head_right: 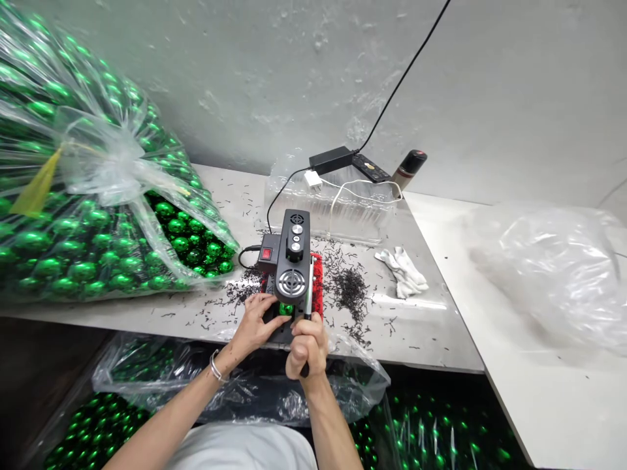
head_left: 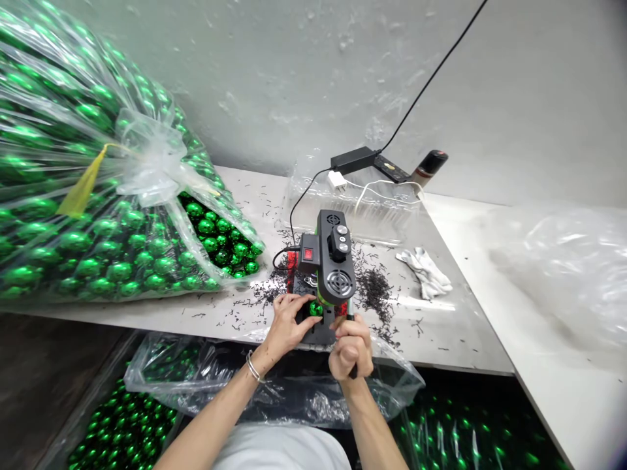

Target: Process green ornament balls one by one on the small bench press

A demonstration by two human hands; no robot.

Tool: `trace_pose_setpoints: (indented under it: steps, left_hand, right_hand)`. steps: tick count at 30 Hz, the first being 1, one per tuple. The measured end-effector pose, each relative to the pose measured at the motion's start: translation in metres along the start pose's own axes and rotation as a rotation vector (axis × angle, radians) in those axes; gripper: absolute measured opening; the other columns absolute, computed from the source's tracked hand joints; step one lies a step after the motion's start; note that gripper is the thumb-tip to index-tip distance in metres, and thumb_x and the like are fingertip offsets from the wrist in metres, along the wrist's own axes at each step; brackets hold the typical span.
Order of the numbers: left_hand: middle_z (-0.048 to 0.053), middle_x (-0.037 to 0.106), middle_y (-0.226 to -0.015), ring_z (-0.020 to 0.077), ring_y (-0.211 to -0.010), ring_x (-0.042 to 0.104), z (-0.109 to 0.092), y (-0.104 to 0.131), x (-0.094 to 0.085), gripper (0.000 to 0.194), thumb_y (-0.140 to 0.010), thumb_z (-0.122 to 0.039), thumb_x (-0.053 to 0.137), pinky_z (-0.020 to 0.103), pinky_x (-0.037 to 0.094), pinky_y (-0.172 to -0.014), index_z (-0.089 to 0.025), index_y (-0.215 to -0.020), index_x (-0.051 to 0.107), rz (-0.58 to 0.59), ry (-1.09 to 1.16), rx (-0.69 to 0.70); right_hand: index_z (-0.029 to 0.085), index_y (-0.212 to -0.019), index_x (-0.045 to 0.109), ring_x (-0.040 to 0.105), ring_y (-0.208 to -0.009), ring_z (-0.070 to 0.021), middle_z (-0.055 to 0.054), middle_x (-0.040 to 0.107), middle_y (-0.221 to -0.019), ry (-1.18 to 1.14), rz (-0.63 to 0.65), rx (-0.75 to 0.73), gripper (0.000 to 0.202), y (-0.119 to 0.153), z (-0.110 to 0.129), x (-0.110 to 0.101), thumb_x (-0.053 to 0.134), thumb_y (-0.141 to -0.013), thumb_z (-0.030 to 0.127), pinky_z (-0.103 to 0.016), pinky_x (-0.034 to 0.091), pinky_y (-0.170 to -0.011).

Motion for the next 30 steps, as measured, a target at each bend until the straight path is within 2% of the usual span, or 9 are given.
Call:
trace_pose_setpoints:
  steps: [7,12,15,17,21,23,24,27,30]
  left_hand:
    - [0.005,0.07,-0.103,0.0253,-0.104,0.059,-0.001,-0.002,-0.002,0.036,-0.079,-0.027,0.079,0.046,0.039,-0.102,-0.025,-0.114,0.071,0.008,0.055,-0.032]
    - [0.005,0.07,-0.104,0.0261,-0.103,0.061,-0.002,-0.005,-0.001,0.034,-0.078,-0.027,0.08,0.046,0.043,-0.099,-0.025,-0.111,0.071,-0.009,0.091,-0.05]
    - [0.007,0.069,-0.106,0.0264,-0.104,0.061,-0.004,0.011,-0.004,0.03,-0.083,-0.03,0.075,0.045,0.047,-0.095,-0.024,-0.111,0.068,-0.061,0.096,-0.056]
    - [0.008,0.069,-0.11,0.0266,-0.106,0.062,-0.006,0.032,-0.009,0.031,-0.087,-0.033,0.071,0.044,0.048,-0.094,-0.023,-0.115,0.064,-0.081,0.075,0.013]
    - [0.014,0.066,-0.123,0.0303,-0.114,0.061,-0.007,0.061,-0.023,0.066,-0.079,-0.058,0.073,0.047,0.046,-0.098,-0.021,-0.13,0.052,-0.083,-0.022,0.225]
    - [0.017,0.063,-0.129,0.032,-0.12,0.058,-0.004,0.05,-0.036,0.073,-0.08,-0.065,0.068,0.047,0.046,-0.099,-0.018,-0.133,0.05,-0.145,-0.092,0.252]
    - [0.018,0.061,-0.131,0.0319,-0.122,0.057,-0.002,0.036,-0.044,0.066,-0.086,-0.062,0.063,0.047,0.046,-0.099,-0.017,-0.132,0.051,-0.191,-0.14,0.236]
    - [0.018,0.062,-0.129,0.0312,-0.122,0.055,0.008,-0.023,-0.074,0.028,-0.099,-0.031,0.049,0.047,0.043,-0.101,-0.016,-0.12,0.059,-0.331,-0.369,0.085]
    - [0.019,0.064,-0.122,0.0343,-0.114,0.056,0.018,-0.079,-0.096,0.026,-0.09,-0.012,0.054,0.048,0.044,-0.094,-0.013,-0.115,0.063,-0.296,-0.601,-0.057]
  right_hand:
    - [0.022,-0.071,0.046,0.061,-0.066,-0.0126,0.001,0.054,-0.076,0.026,0.082,-0.035,0.032,-0.001,-0.002,-0.002,0.034,-0.1,0.023,-0.039,0.052,-0.08]
    - [0.021,-0.068,0.046,0.054,-0.063,-0.012,0.001,0.052,-0.069,0.003,0.061,0.075,0.03,-0.048,0.026,-0.01,0.038,-0.096,0.013,-0.03,0.044,-0.063]
    - [0.02,-0.066,0.047,0.055,-0.066,-0.013,0.002,0.05,-0.064,-0.03,0.095,0.189,0.03,-0.083,0.046,-0.014,0.043,-0.094,0.009,-0.028,0.041,-0.06]
    - [0.02,-0.066,0.047,0.055,-0.066,-0.0128,0.002,0.05,-0.063,-0.041,0.11,0.21,0.03,-0.094,0.052,-0.015,0.044,-0.094,0.008,-0.028,0.041,-0.061]
    - [0.02,-0.065,0.047,0.054,-0.065,-0.0128,0.003,0.049,-0.061,-0.038,0.064,0.159,0.03,-0.088,0.048,-0.013,0.045,-0.092,0.006,-0.028,0.04,-0.06]
    - [0.019,-0.066,0.047,0.054,-0.065,-0.0131,0.003,0.049,-0.06,-0.039,0.045,0.135,0.03,-0.08,0.045,-0.011,0.045,-0.091,0.005,-0.028,0.04,-0.06]
    - [0.019,-0.066,0.047,0.054,-0.065,-0.0133,0.003,0.048,-0.059,-0.041,0.038,0.125,0.03,-0.077,0.043,-0.01,0.045,-0.091,0.004,-0.028,0.04,-0.06]
    - [0.019,-0.065,0.047,0.054,-0.065,-0.0132,0.003,0.048,-0.059,-0.041,0.041,0.108,0.03,-0.073,0.042,-0.009,0.045,-0.09,0.003,-0.028,0.04,-0.059]
    - [0.02,-0.065,0.047,0.055,-0.064,-0.0134,0.003,0.048,-0.058,-0.033,0.048,0.1,0.03,-0.073,0.042,-0.01,0.045,-0.09,0.003,-0.028,0.04,-0.058]
Point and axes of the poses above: each hand's wrist, its own y-axis away from the middle knuckle, its own x-axis out of the palm, z = x × y, the point moved 1 cm from there along -y, towards the middle knuckle
